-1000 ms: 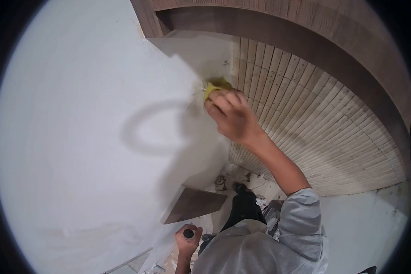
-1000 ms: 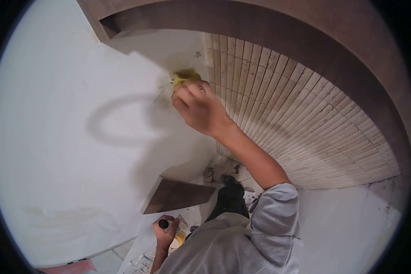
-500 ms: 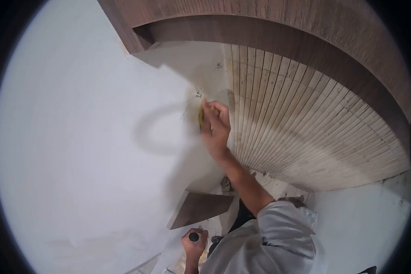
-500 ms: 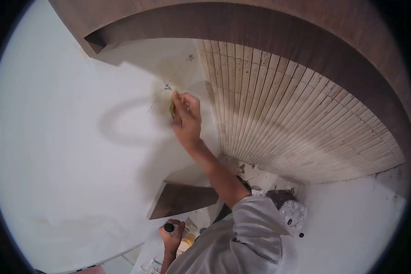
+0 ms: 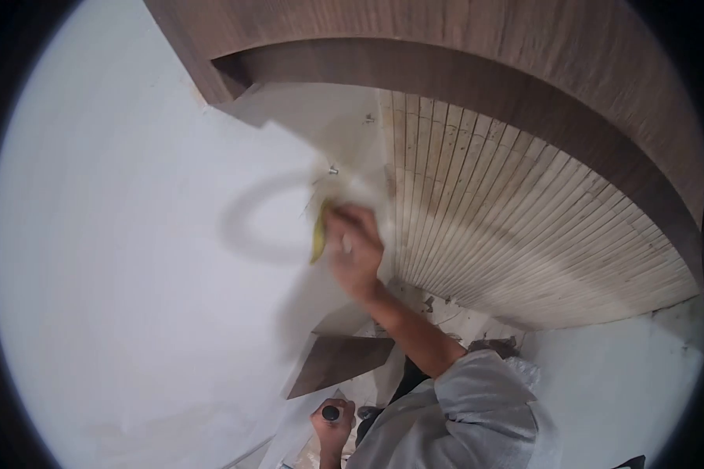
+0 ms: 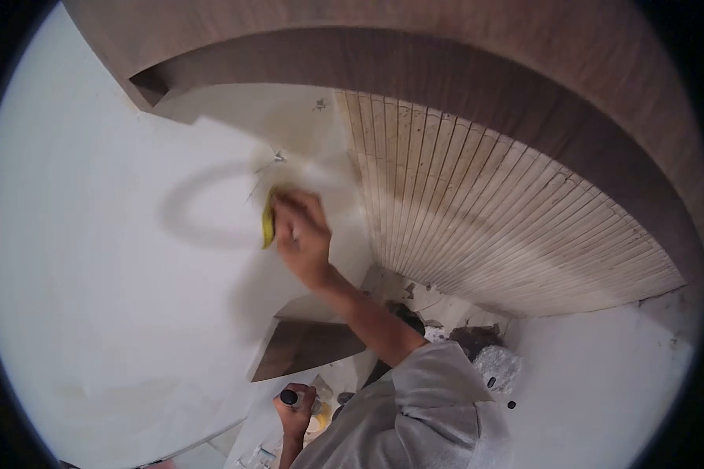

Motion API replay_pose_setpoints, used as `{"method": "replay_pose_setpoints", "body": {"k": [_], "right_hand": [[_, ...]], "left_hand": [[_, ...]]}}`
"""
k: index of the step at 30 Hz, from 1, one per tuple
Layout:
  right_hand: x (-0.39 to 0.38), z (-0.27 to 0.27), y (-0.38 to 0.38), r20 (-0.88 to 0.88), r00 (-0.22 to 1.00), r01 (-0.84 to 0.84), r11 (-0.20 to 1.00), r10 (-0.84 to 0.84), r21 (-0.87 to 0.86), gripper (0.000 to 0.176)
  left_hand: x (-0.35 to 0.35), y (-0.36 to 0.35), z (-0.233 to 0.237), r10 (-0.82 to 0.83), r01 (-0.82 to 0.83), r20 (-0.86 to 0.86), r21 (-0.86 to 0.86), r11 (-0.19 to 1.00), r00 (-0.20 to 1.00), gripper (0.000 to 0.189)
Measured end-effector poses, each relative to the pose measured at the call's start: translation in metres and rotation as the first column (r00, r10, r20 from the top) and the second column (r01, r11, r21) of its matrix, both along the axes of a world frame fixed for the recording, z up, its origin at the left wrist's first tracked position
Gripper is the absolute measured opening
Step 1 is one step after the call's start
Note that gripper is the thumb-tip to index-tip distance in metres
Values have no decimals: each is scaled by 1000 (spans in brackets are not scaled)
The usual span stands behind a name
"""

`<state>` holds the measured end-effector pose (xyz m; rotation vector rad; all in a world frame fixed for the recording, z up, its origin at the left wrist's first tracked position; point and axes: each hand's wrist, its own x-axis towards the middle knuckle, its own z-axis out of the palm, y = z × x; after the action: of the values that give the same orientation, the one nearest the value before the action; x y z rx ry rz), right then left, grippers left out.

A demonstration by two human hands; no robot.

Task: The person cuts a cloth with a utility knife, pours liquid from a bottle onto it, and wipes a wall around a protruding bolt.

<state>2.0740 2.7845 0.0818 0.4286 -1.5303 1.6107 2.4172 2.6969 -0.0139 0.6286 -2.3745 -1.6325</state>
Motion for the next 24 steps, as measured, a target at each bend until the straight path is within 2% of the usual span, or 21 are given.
{"method": "replay_pose_setpoints", "body": {"k": [1,3,5,6,7,8,10,12,14,16,18,20,21,24], "right_hand": [[9,-13,4,34,989,-142,990,142,12,27],[-22,-42,35,18,984,-179,962,179,207,29],[-46,-30,75,138,990,-74,930,25,359,30],[-54,-22,97,410,896,-245,961,172,131,27],[-62,-25,119,331,943,-22,981,-44,192,25],[-63,-27,139,445,894,17,996,-55,89,30],[-41,-43,174,446,857,196,964,-258,181,36],[14,-70,198,550,805,107,966,-222,234,40],[82,-115,219,745,649,-56,968,-152,246,35],[166,-181,242,809,568,-7,982,-152,189,28],[249,-237,254,863,473,253,965,-179,62,16],[314,-276,268,843,473,372,925,-257,73,19],[342,-277,269,832,469,427,901,-297,81,20],[402,-275,277,863,481,433,897,-150,-85,24]], "left_hand": [[-3,4,4,-19,19,14,16,1000,1000,15],[-12,5,0,-52,52,-1,-10,999,999,15],[-20,6,13,-69,70,33,-4,998,997,15],[-23,5,16,-68,67,-10,-44,997,998,15],[-24,2,19,-67,62,-53,-84,994,996,15],[-20,-2,21,-65,54,-92,-122,991,994,15],[-10,-13,25,-76,62,-154,-91,994,985,16],[16,-25,23,-67,60,-203,-40,997,977,16],[42,-38,20,-54,60,-252,16,998,966,17],[76,-44,36,-63,78,-225,60,995,972,17],[105,-61,51,-96,130,-248,125,983,964,16],[117,-71,55,-120,162,-270,140,977,955,17],[125,-76,60,-137,177,-267,132,975,954,17],[134,-83,74,-175,231,-282,179,956,943,17]]}}
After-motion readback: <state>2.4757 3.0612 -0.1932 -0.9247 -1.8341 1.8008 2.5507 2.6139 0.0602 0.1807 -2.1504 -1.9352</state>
